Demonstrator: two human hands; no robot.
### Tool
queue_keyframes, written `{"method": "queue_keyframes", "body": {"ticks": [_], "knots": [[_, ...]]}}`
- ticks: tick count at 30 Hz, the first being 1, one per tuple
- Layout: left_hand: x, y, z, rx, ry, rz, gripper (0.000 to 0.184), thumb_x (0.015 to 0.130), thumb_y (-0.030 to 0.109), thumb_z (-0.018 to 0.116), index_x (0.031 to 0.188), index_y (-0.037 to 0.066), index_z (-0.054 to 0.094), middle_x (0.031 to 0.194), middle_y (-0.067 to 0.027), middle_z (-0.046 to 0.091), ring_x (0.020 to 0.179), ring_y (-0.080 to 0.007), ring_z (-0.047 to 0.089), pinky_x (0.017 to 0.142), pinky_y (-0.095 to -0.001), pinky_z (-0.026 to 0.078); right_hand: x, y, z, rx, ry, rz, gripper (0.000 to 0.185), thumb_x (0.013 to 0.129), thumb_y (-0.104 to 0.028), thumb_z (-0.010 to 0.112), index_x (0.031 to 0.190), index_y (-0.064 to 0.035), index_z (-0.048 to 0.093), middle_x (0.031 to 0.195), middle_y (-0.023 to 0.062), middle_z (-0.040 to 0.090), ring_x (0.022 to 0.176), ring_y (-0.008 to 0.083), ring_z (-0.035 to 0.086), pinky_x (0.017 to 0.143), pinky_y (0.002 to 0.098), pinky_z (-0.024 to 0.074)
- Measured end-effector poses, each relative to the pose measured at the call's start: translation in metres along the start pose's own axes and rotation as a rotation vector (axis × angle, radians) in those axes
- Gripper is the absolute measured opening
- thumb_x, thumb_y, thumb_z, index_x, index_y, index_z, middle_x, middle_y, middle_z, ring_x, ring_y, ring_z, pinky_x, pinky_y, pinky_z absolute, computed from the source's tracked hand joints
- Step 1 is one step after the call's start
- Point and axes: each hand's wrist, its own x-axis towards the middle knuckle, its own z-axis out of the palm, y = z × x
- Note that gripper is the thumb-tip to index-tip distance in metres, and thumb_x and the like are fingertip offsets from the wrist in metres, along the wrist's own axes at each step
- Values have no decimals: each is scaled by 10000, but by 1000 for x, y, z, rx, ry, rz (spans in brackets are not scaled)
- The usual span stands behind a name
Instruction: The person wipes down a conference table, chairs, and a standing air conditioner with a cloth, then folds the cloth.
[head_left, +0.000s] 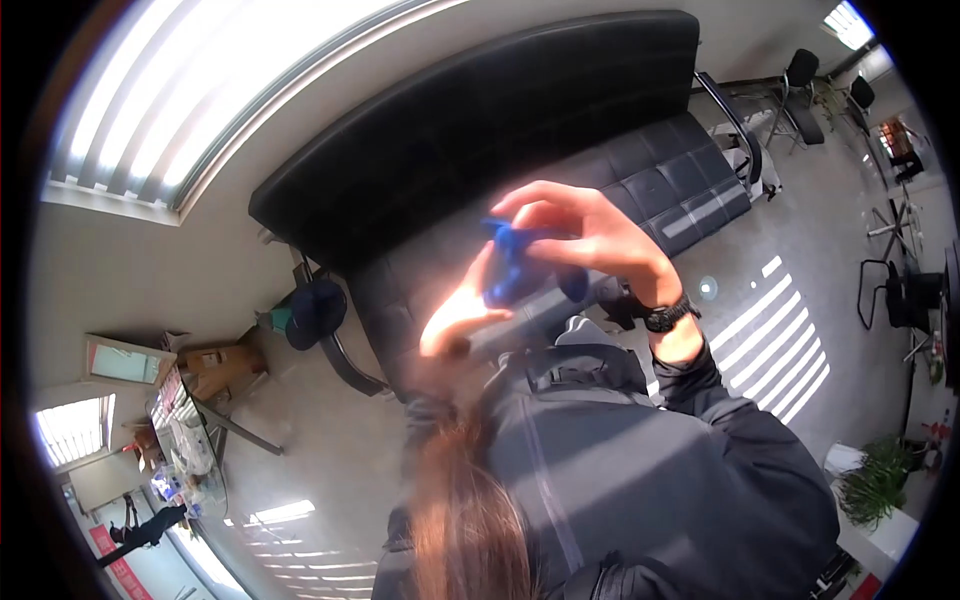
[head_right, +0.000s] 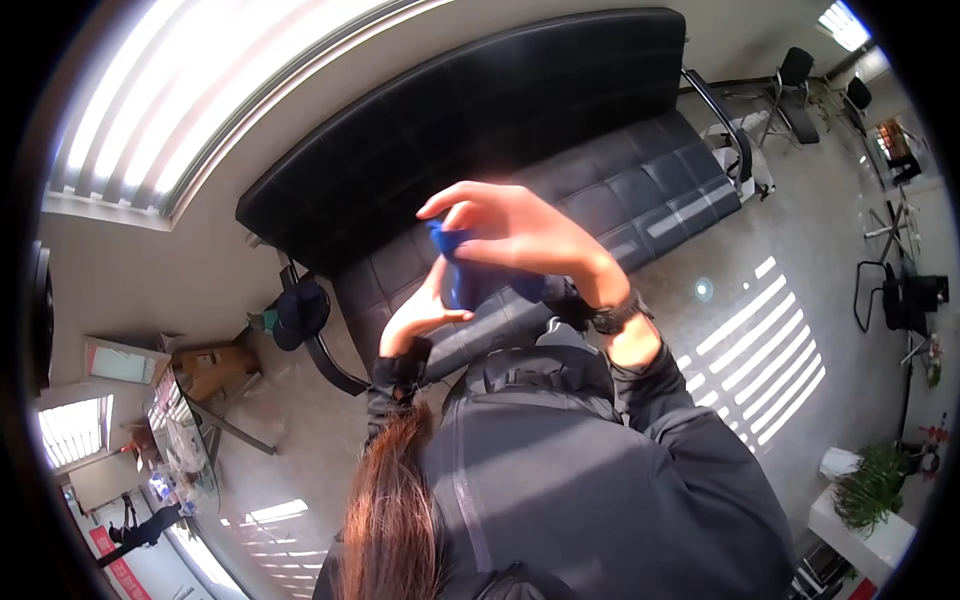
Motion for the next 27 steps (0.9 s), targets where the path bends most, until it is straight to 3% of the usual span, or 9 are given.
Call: {"method": "queue_keyframes", "body": {"ticks": [3,8,12,17,20,22,24,26,27], "knots": [[38,9,43,-318,25,88,408,837,122,688,1203,-11,563,1124,-154,636,1038,-254,602,898,-374,476,17,-17,9,-275,-7,-101,303,872,5,626,1175,-5,613,995,67,669,961,119,623,858,264,496],[33,3,46,-80,59,-135,277,910,121,589,1142,-29,609,984,-111,667,845,-191,622,819,-324,494,23,-2,-27,-527,449,-162,294,899,-29,606,1193,-13,624,1069,91,690,999,124,643,911,272,496],[21,5,43,-1048,310,-300,360,988,293,500,1086,-34,615,921,-142,690,825,-227,680,768,-330,557,-8,49,-52,-485,705,-19,245,923,-83,616,1158,-18,641,1029,66,694,957,133,649,882,266,498],[11,27,40,-1193,420,-425,362,979,342,537,1098,7,602,1021,-113,675,909,-201,664,809,-323,542,-66,133,-10,-132,193,-74,415,1030,-340,435,1088,14,644,1054,143,683,1042,220,617,931,349,464],[1,11,40,-902,505,-407,310,929,314,608,1085,48,641,1008,-52,671,855,-118,625,719,-260,498,-69,111,26,138,138,477,439,1017,-333,475,1221,34,602,1122,137,665,1127,248,588,1010,334,424],[-12,56,24,-786,473,-397,230,910,255,621,995,47,668,948,-47,685,848,-115,631,738,-269,501,-87,84,26,250,92,362,404,1005,-248,460,1309,0,557,1290,155,588,1234,257,528,1054,383,399],[-32,49,13,-787,523,-417,177,895,211,628,909,42,680,892,-45,693,830,-112,636,748,-263,492,-93,113,5,-418,-184,4,475,961,-395,525,1216,-7,629,1161,150,654,1119,231,587,969,363,451],[-59,15,-2,-853,591,-356,157,896,184,631,903,31,665,830,-24,669,816,-113,633,772,-238,463,-83,192,4,-344,-651,835,532,922,-510,555,1099,-27,690,1077,162,680,1063,279,617,939,331,468],[-73,-3,-11,-853,626,-378,141,889,176,641,894,36,654,818,-17,657,812,-111,626,780,-242,461,-86,195,14,-451,-677,849,637,876,-629,538,1060,-45,716,1079,168,690,1031,296,632,940,345,471]]}}
